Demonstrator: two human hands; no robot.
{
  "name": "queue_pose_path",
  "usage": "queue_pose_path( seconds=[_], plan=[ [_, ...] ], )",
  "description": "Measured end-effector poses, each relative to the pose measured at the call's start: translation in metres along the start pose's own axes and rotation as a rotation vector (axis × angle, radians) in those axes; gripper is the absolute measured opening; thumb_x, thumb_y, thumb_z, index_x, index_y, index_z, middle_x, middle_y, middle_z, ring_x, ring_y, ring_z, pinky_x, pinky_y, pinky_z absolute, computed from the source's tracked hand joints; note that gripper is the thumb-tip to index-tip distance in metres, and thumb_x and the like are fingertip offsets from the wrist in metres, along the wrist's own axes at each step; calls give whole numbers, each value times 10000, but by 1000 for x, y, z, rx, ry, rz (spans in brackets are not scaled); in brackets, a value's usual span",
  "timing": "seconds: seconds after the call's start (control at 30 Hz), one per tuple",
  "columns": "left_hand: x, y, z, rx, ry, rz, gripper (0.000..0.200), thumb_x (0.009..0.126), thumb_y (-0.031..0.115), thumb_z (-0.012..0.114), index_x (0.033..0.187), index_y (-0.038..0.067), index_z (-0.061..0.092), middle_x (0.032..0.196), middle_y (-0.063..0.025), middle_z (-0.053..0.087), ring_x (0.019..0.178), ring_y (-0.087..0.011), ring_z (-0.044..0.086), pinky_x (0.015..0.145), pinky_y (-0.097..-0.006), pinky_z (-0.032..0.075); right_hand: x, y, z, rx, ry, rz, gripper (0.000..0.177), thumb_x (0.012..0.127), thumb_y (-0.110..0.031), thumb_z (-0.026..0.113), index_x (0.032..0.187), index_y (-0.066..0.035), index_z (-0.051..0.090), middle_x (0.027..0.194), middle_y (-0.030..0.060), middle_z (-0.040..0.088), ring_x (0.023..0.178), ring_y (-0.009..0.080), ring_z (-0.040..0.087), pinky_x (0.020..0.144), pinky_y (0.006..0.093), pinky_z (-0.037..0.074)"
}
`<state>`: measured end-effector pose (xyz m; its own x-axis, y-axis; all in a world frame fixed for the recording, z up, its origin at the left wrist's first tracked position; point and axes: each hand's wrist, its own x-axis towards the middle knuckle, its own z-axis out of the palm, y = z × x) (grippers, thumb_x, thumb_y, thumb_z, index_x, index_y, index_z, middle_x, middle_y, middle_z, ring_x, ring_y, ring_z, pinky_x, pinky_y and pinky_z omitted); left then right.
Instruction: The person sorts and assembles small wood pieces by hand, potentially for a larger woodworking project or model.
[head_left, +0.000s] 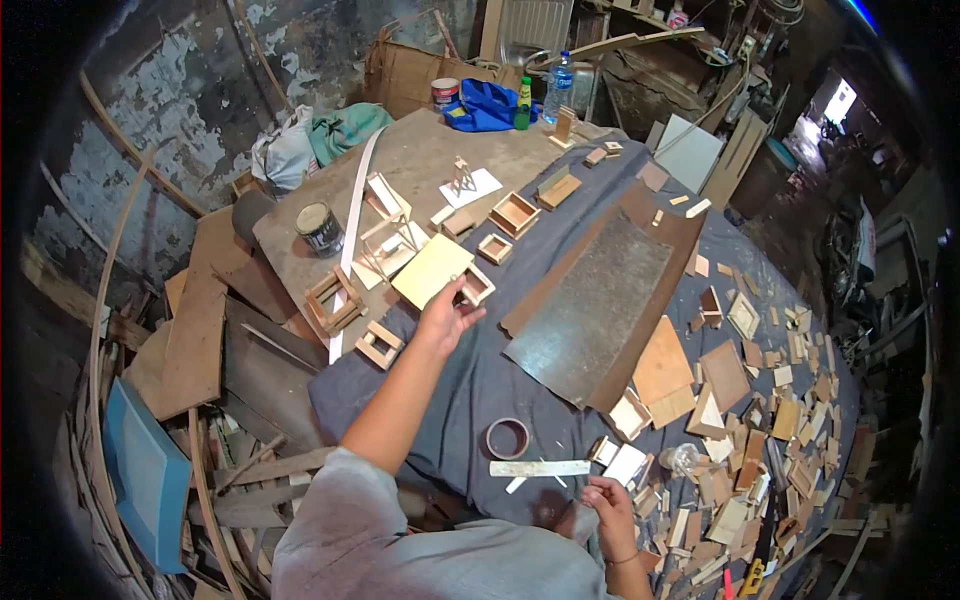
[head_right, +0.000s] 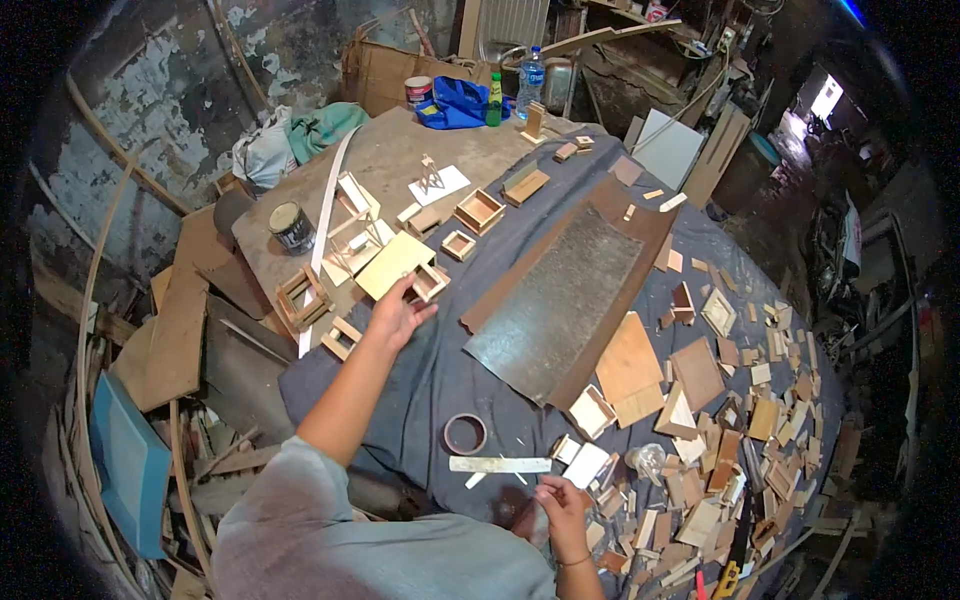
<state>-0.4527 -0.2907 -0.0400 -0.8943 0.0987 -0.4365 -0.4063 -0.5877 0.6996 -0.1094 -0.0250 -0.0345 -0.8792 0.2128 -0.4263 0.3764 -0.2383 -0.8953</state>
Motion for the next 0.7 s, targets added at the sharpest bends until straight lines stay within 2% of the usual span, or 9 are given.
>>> queue_pose_path(
  seconds=[0.2, 0.27, 0.3, 0.4, 0.47, 0.53, 0.57, 0.67, 0.7],
  plan=[
    [142, 33, -1, -14, 62, -15, 280, 898, 290, 577, 1092, 93, 540, 938, -78, 567, 872, -236, 568, 802, -402, 496, -7, 17, -31, -102, 112, 46, 250, 875, -86, 597, 1102, 10, 556, 927, 49, 606, 855, 117, 558, 787, 255, 454],
    [208, 45, -22, 30, 91, 47, 210, 896, 276, 575, 1020, 106, 575, 887, -52, 564, 782, -201, 543, 653, -376, 490, -15, 24, -52, -81, 155, 57, 201, 872, -74, 601, 1053, 1, 554, 911, 29, 585, 857, 108, 544, 789, 251, 440],
    [211, 62, -11, 38, 187, 47, 184, 898, 275, 575, 975, 108, 592, 864, -32, 568, 755, -175, 545, 575, -343, 470, -22, -3, -47, -172, 183, 102, 275, 884, -153, 599, 1122, -22, 560, 1003, 46, 587, 923, 140, 543, 832, 263, 437],
    [287, 81, -44, 65, 211, 110, 202, 899, 262, 580, 996, 85, 597, 913, -47, 603, 727, -170, 578, 515, -287, 462, -40, -8, -72, -263, 286, 188, 354, 900, -253, 592, 1187, -46, 568, 1089, 60, 590, 985, 179, 544, 861, 276, 437],
    [318, 90, -54, 47, 217, 149, 213, 908, 216, 585, 1021, 35, 584, 984, -99, 612, 767, -199, 605, 570, -290, 498, -43, 0, -93, -261, 370, 232, 358, 905, -273, 585, 1181, -47, 571, 1082, 57, 591, 981, 185, 547, 846, 276, 439],
    [305, 100, -23, -105, 367, 212, 194, 909, 85, 590, 1033, -60, 551, 1003, -151, 603, 889, -255, 627, 739, -333, 550, -46, -5, -101, -333, 487, 330, 361, 912, -275, 570, 1185, -39, 569, 1081, 70, 585, 968, 191, 542, 841, 301, 439],
    [359, 93, -63, -135, 283, 221, 220, 900, 87, 606, 1044, -66, 544, 994, -150, 603, 914, -262, 628, 747, -351, 554, -44, -11, -100, -422, 575, 317, 367, 918, -272, 561, 1200, -36, 563, 1083, 84, 581, 948, 197, 543, 842, 324, 435],
    [381, 95, -70, -88, 388, 257, 274, 874, 126, 654, 998, -97, 555, 971, -183, 612, 773, -284, 652, 622, -375, 564, -33, -50, -83, -459, 678, 306, 384, 922, -277, 556, 1223, -38, 553, 1102, 98, 579, 941, 212, 555, 863, 339, 425],
    [379, 97, -68, 49, 433, 265, 299, 858, 150, 676, 986, -95, 561, 934, -183, 627, 744, -288, 658, 621, -384, 565, -32, -48, -89, -518, 659, 251, 353, 924, -252, 565, 1211, -46, 562, 1035, 78, 587, 829, 180, 546, 768, 315, 439]
  ],
)
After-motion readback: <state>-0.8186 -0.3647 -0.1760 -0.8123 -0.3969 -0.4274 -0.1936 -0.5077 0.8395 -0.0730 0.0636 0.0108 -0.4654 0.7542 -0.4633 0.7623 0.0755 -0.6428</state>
